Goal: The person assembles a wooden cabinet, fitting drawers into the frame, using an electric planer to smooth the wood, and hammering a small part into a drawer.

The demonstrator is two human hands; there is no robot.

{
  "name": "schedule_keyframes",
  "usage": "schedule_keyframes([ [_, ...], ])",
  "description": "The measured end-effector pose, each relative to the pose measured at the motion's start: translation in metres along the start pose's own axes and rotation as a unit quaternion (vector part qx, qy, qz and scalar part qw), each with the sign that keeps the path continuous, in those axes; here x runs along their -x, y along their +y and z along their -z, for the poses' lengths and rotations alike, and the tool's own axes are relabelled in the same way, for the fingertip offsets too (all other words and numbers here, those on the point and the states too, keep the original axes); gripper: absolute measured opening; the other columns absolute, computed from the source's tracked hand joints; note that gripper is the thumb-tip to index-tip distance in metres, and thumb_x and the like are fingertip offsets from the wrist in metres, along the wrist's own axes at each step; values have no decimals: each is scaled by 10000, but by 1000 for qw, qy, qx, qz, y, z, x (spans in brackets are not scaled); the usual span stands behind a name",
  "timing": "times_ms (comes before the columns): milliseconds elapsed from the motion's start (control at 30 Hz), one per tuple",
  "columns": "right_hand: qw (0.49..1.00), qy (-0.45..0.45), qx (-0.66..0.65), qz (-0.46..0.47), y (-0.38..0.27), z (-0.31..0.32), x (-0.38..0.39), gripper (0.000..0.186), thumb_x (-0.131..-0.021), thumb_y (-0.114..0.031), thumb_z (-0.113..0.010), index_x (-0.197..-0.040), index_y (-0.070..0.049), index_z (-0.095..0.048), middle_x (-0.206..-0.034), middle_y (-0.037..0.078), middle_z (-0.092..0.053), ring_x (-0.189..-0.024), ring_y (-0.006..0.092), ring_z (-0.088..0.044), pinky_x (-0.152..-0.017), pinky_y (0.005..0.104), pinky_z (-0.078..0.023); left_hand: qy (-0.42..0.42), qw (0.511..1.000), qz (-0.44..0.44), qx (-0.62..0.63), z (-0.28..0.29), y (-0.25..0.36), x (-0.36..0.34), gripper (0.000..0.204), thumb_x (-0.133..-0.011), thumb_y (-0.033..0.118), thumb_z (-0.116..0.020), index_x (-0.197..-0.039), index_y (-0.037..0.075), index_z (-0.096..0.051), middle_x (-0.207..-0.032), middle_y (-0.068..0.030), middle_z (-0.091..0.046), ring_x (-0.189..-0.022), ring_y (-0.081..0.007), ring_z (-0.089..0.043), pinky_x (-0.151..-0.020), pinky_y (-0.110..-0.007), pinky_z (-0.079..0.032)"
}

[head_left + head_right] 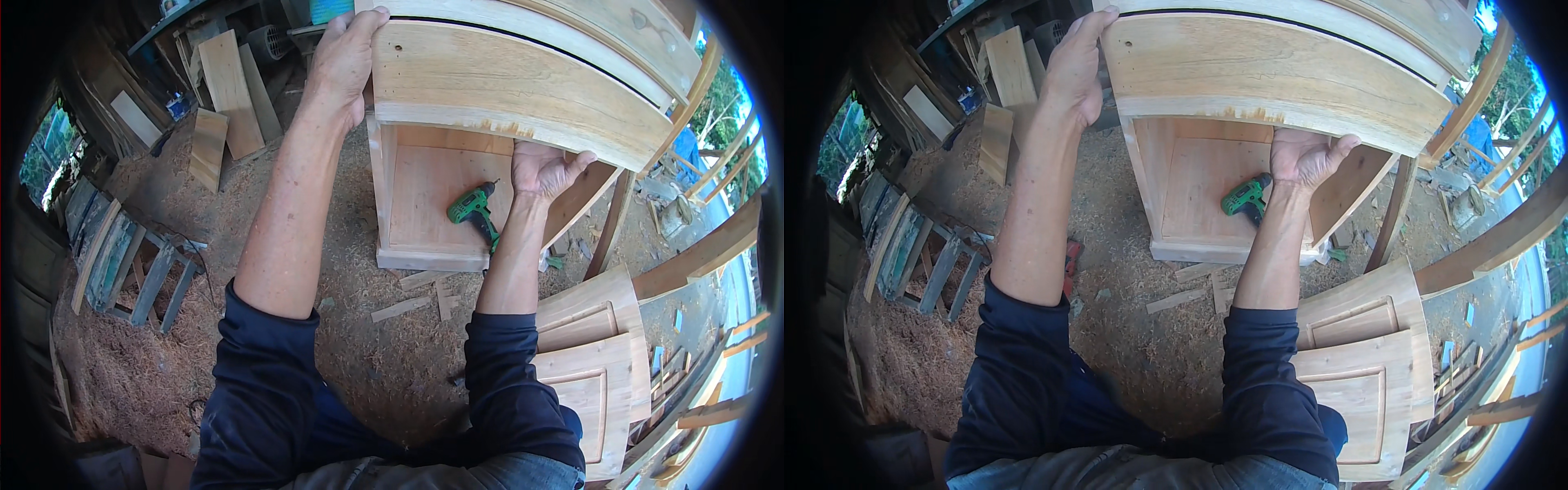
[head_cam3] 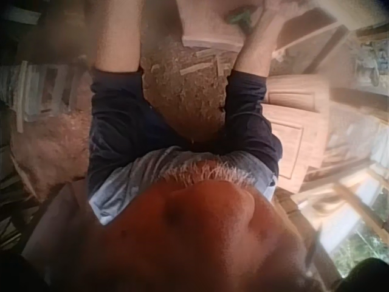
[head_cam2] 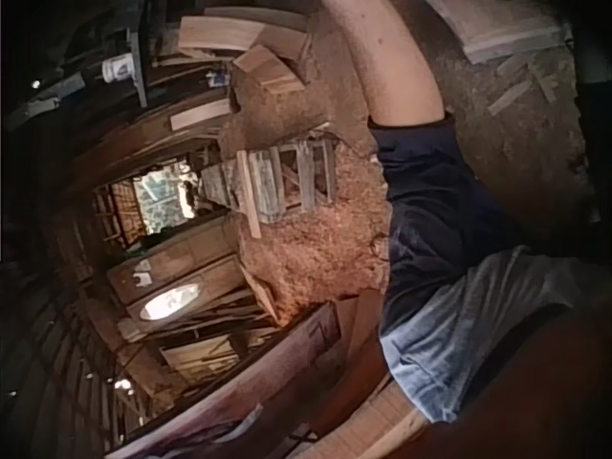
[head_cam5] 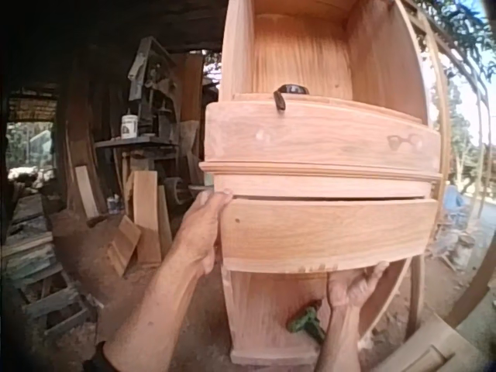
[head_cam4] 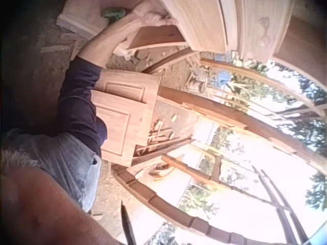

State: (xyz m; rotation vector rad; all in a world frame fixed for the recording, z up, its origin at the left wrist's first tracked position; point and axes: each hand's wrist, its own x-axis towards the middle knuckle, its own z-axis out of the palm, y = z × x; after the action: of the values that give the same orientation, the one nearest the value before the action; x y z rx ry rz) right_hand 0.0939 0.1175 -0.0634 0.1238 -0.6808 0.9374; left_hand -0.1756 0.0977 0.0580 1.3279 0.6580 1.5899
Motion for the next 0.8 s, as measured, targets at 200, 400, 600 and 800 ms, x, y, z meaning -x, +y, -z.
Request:
schedule_keyframes([
  [200, 1000, 7, -18, -18, 7, -10, 4, 1058, -570, -486, -912, -1441, -151, -414, -1475, 77, -437, -1379, 296, -372, -1155, 565, -259, -33, 993, -28, 106, 11, -7, -15, 435, -1005, 348, -519, -1294, 24, -530, -1204, -84, -612, -1089, -209, -582, -966, -351, -452],
  [400, 999, -13, 40, -25, -2, -8, 4, 1085, -583, -518, -904, -1459, -146, -384, -1486, 82, -417, -1373, 298, -384, -1127, 576, -316, -69, 994, -59, 61, 5, -6, -7, 513, -957, 353, -592, -1300, -23, -533, -1209, -144, -629, -1127, -224, -589, -964, -342, -458],
  [600, 999, -11, 19, -38, -1, 0, 2, 1183, -477, -395, -955, -1474, -170, -359, -1506, 99, -399, -1400, 338, -354, -1147, 639, -262, -25, 998, -41, 49, 16, -15, -17, 560, -934, 412, -625, -1277, -24, -549, -1167, -160, -640, -1094, -230, -605, -922, -336, -485],
  [800, 997, -33, 63, -41, 1, 1, 5, 1194, -554, -473, -928, -1503, -135, -288, -1539, 115, -331, -1422, 340, -312, -1145, 656, -247, -155, 983, -86, 41, 49, -9, -14, 624, -945, 472, -617, -1320, -20, -531, -1240, -162, -626, -1149, -239, -588, -970, -340, -467],
])
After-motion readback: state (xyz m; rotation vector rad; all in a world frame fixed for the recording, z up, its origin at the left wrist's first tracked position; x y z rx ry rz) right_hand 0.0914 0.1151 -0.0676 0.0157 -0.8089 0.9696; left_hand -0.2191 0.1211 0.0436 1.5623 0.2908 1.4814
